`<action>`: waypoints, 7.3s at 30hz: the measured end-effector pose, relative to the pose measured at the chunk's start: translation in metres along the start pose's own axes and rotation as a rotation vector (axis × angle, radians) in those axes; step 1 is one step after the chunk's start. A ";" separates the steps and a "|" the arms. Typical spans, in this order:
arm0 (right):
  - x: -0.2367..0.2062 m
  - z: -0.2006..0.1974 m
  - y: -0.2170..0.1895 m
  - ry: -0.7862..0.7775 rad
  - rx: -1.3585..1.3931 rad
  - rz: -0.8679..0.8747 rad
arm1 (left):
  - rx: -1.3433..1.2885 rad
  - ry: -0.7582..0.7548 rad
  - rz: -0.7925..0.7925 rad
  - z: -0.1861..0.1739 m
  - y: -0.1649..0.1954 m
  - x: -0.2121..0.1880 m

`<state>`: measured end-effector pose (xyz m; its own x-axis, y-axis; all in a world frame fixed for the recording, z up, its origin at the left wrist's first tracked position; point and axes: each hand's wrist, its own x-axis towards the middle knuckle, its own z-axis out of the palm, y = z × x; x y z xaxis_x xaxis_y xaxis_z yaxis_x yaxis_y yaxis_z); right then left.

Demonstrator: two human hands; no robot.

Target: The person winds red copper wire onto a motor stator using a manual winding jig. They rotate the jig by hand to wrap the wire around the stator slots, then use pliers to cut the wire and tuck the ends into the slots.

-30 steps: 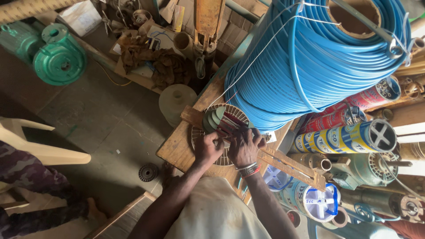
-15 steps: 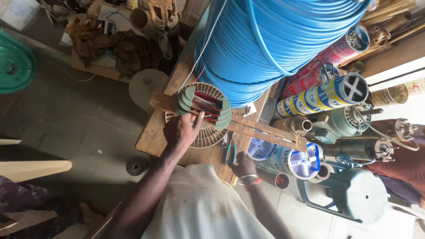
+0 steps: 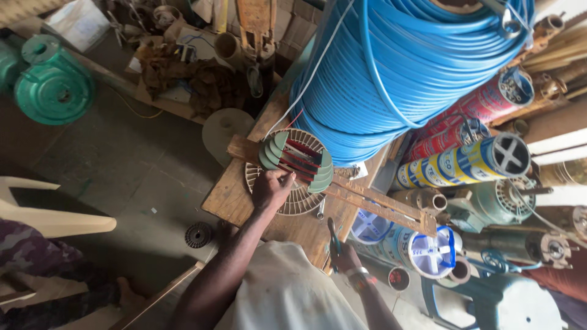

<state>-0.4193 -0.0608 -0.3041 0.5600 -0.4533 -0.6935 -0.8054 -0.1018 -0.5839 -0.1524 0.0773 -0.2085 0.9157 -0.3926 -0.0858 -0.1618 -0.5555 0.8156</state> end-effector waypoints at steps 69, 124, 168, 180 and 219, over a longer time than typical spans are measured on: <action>-0.025 0.028 -0.222 0.574 0.263 -0.616 | -0.087 -0.231 0.750 -0.081 0.014 0.044; -0.040 0.004 -0.269 0.753 -0.556 -0.926 | -0.151 -0.131 0.349 -0.017 -0.008 0.032; 0.023 -0.032 -0.272 0.476 -0.661 -1.339 | -0.292 0.136 0.513 -0.015 -0.014 0.013; 0.006 -0.027 -0.279 0.546 -0.461 -1.364 | -0.217 0.097 0.415 -0.024 -0.002 0.011; 0.023 -0.023 -0.277 0.669 -0.403 -1.230 | -0.398 0.120 0.264 0.000 -0.020 0.011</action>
<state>-0.1878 -0.0635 -0.1483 0.8194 -0.2058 0.5350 0.0446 -0.9076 -0.4175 -0.1388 0.0839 -0.2258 0.9022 -0.3820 0.2002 -0.2618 -0.1162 0.9581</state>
